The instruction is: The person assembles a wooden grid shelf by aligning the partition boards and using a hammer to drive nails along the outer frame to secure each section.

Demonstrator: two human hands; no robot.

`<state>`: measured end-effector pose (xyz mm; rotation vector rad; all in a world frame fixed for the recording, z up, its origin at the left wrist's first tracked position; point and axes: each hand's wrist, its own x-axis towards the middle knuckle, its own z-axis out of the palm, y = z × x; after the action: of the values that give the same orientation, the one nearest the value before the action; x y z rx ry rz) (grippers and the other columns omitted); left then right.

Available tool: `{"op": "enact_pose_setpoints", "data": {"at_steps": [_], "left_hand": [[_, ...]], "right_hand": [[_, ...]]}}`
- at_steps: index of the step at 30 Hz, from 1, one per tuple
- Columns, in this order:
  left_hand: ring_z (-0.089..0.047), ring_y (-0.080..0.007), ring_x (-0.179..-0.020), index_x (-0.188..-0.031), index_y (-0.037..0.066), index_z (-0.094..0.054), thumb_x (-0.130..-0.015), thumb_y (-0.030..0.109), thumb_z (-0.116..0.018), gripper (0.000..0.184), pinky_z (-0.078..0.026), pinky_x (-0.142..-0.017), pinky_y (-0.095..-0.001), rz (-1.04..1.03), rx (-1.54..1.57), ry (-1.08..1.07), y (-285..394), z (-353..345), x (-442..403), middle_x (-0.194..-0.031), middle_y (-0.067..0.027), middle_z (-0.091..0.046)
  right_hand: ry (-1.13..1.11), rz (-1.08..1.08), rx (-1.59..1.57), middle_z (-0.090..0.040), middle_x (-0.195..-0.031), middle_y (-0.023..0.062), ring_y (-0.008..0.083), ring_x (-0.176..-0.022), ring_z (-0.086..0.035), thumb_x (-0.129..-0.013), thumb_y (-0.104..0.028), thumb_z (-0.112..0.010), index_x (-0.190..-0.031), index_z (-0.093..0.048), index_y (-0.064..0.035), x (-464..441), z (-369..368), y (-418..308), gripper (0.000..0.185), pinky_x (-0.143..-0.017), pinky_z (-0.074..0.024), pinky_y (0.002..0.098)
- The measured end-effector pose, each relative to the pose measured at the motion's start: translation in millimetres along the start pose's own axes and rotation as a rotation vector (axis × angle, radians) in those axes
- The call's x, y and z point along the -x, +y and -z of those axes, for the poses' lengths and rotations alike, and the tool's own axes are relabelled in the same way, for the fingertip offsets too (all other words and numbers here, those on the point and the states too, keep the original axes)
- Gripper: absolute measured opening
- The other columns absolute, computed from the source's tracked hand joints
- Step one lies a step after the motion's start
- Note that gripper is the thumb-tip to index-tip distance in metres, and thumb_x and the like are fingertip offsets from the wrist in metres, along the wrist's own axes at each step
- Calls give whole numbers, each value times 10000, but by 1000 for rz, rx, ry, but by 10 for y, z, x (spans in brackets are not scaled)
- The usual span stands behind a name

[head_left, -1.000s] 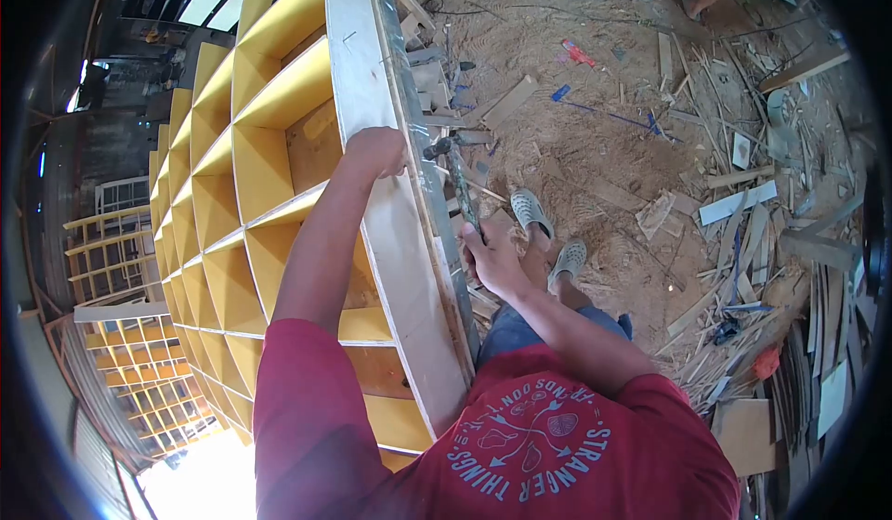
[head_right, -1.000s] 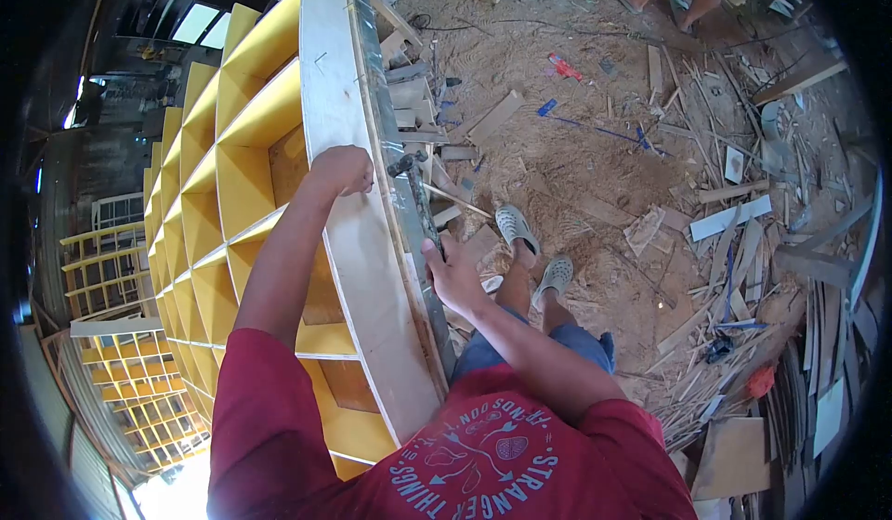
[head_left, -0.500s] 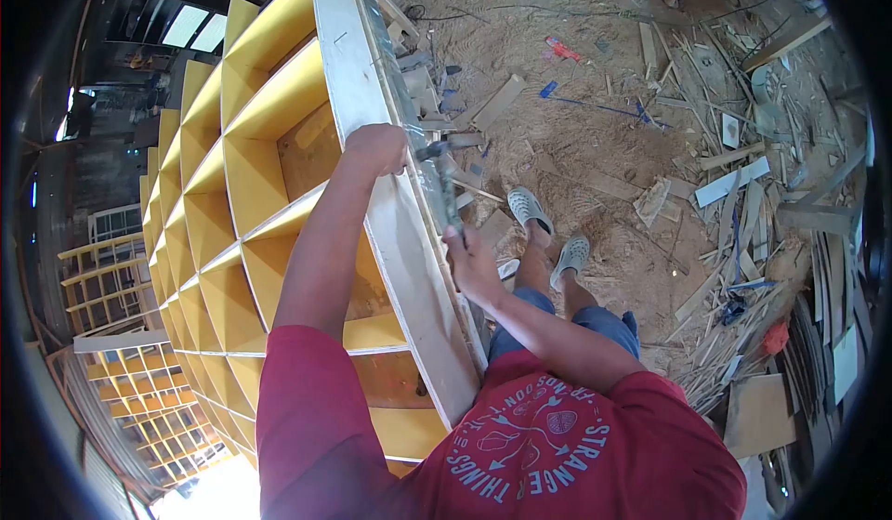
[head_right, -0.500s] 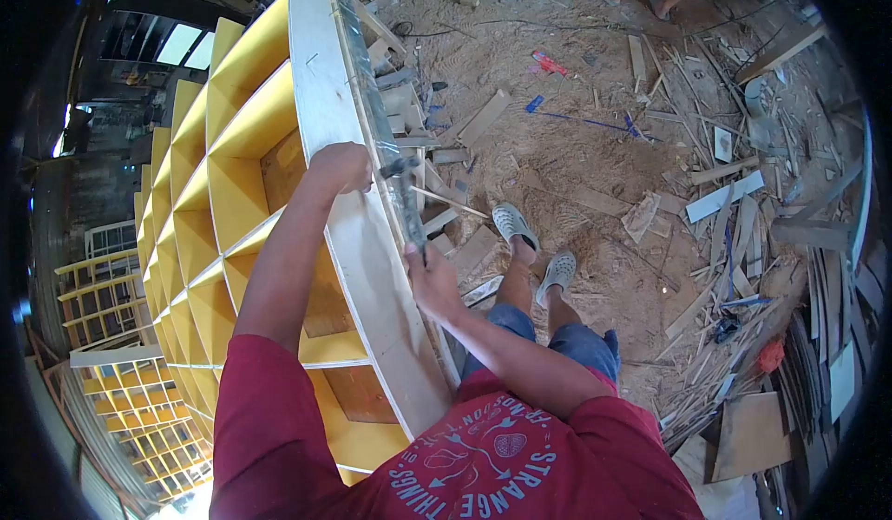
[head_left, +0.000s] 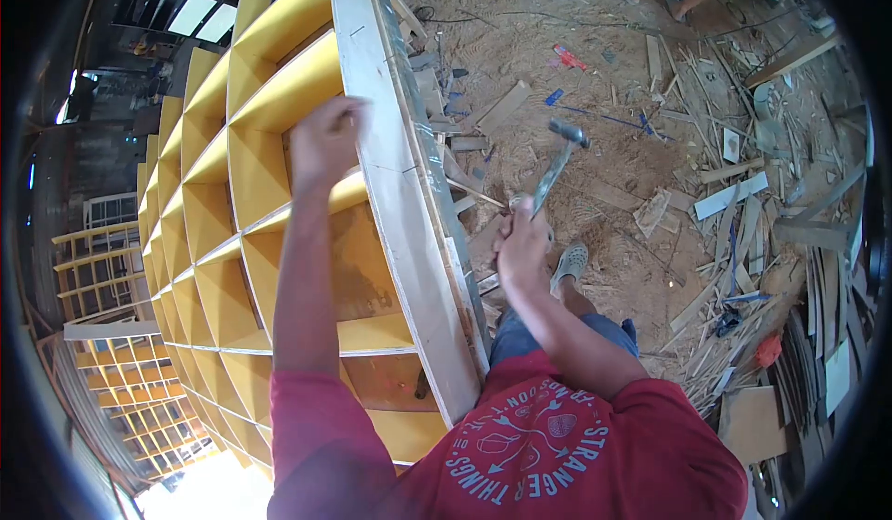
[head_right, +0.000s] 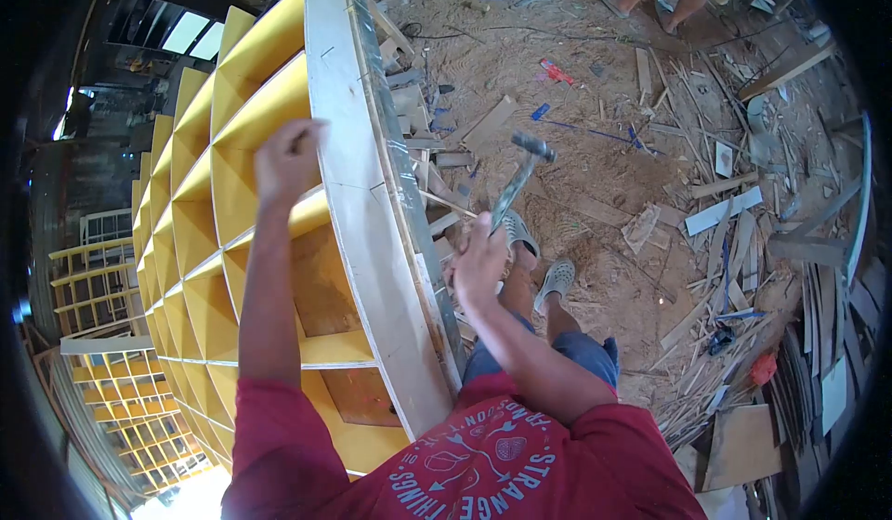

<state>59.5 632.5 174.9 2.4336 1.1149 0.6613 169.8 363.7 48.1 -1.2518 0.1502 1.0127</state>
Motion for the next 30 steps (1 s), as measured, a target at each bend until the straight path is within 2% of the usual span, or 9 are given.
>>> {"op": "enact_pose_setpoints", "data": {"at_steps": [2,5,8,13,16,19,25,28,30], "left_hand": [[-739,-211,-838,-1024,115,-804,-918,217,-743,160,-575,-807,-364,232,-59,-9,-423,251,181,-935,-72,-786],[-740,-267,-846,-997,113,-799,-893,265,-724,198,-571,-806,-384,341,-247,-135,-936,216,475,-926,-103,-784],[-733,-331,-878,-980,119,-800,-871,328,-687,262,-567,-830,-415,422,-307,-149,-989,92,583,-941,-136,-777],[-726,-367,-931,-961,133,-810,-849,381,-648,316,-562,-870,-452,563,-325,-193,-838,161,470,-968,-143,-778],[-726,-367,-945,-962,138,-812,-849,390,-641,325,-561,-878,-461,591,-309,-209,-821,140,444,-980,-142,-780],[-724,-371,-967,-968,143,-813,-851,402,-631,338,-560,-886,-471,626,-340,-239,-822,172,464,-1002,-146,-781],[-722,-388,-990,-979,141,-812,-853,403,-614,352,-558,-901,-491,601,-338,-229,-836,156,452,-1031,-160,-780],[-720,-392,-986,-956,137,-809,-852,401,-615,344,-558,-898,-493,590,-334,-232,-857,136,502,-1017,-168,-777],[-719,-394,-979,-934,132,-804,-852,403,-617,339,-559,-892,-492,586,-355,-236,-886,166,466,-1005,-172,-774]], "right_hand": [[-7,22,102,-475,-672,-29,72,-483,-466,-1156,-386,-436,-1003,-537,-112,163,-128,452,329,-386,-390,275],[-253,555,703,-486,-666,-30,73,-491,-488,-1166,-363,-410,-966,-537,-123,94,-182,1061,338,-386,-398,272],[-246,11,361,-522,-673,-24,92,-498,-515,-1168,-369,-398,-958,-562,-121,134,-95,124,364,-394,-411,279],[142,32,218,-527,-701,3,142,-566,-519,-1153,-379,-465,-979,-607,-56,116,-199,-150,393,-520,-439,288],[-156,200,468,-501,-678,-10,134,-562,-485,-1156,-397,-466,-968,-593,-65,69,-112,846,403,-514,-395,283],[-266,-45,437,-487,-661,-11,98,-574,-482,-1154,-405,-476,-997,-589,-71,214,-61,197,386,-494,-397,282],[219,219,79,-468,-614,-34,102,-452,-465,-1154,-417,-430,-881,-512,-116,-46,-186,177,415,-387,-392,291],[-253,19,541,-506,-645,-17,109,-461,-475,-1152,-417,-430,-1045,-606,-57,322,-210,788,415,-396,-412,311],[-317,-48,516,-531,-665,-6,113,-466,-481,-1150,-417,-429,-1155,-669,-18,206,-46,557,466,-403,-426,325]]}}
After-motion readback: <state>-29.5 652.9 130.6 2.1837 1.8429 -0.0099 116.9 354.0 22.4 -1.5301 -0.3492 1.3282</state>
